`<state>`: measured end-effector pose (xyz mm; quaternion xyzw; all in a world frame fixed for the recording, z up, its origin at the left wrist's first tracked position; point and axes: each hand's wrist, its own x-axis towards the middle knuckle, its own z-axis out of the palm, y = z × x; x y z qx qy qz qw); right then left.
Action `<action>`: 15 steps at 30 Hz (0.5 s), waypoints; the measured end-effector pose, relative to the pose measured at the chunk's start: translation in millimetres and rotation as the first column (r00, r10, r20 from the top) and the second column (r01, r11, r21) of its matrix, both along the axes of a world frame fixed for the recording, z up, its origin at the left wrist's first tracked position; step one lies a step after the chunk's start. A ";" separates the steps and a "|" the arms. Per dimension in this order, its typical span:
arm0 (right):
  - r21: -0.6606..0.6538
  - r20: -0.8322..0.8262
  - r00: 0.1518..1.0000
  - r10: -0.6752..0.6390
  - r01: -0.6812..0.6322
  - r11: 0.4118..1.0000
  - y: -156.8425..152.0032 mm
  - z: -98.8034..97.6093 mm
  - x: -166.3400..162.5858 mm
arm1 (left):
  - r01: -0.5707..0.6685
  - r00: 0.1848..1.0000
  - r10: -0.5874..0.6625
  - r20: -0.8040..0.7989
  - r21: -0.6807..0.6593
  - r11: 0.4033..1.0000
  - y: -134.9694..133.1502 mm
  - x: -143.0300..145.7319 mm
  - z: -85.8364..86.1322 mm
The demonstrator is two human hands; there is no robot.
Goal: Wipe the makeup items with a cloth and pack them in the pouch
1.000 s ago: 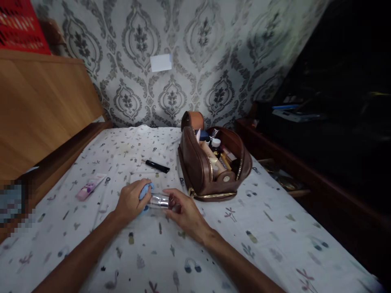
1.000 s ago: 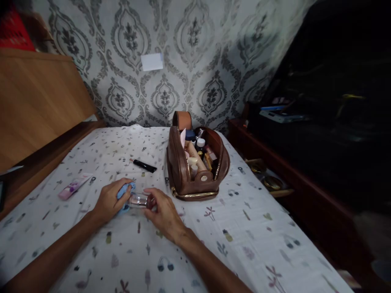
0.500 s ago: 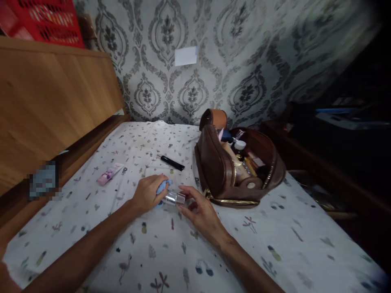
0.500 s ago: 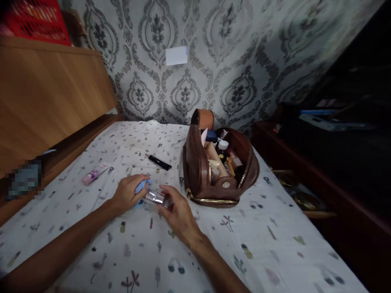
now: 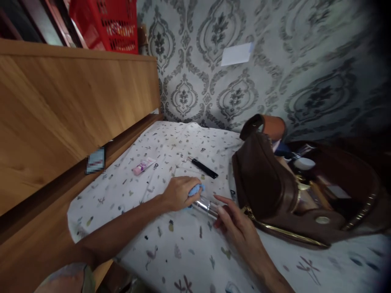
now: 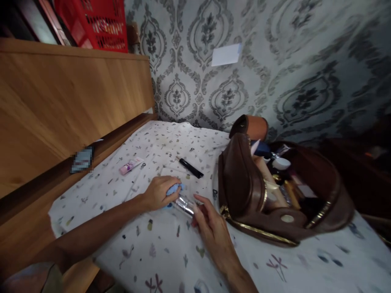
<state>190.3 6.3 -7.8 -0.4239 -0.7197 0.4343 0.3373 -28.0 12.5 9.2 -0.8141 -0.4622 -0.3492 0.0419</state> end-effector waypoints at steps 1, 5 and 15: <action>0.004 0.008 1.000 -0.003 0.003 1.000 0.5 -0.7 0.2 | -0.001 1.000 0.001 -0.001 -0.012 1.000 0.0 -0.1 0.1; 0.054 0.003 1.000 0.010 -0.010 0.999 4.4 -5.7 -1.4 | -0.033 0.999 0.033 0.004 -0.063 0.997 1.0 -2.0 0.0; 0.009 0.143 0.989 0.039 -0.041 0.999 11.4 -22.0 7.9 | -0.021 1.000 0.018 -0.020 -0.169 0.985 3.6 -6.1 -4.0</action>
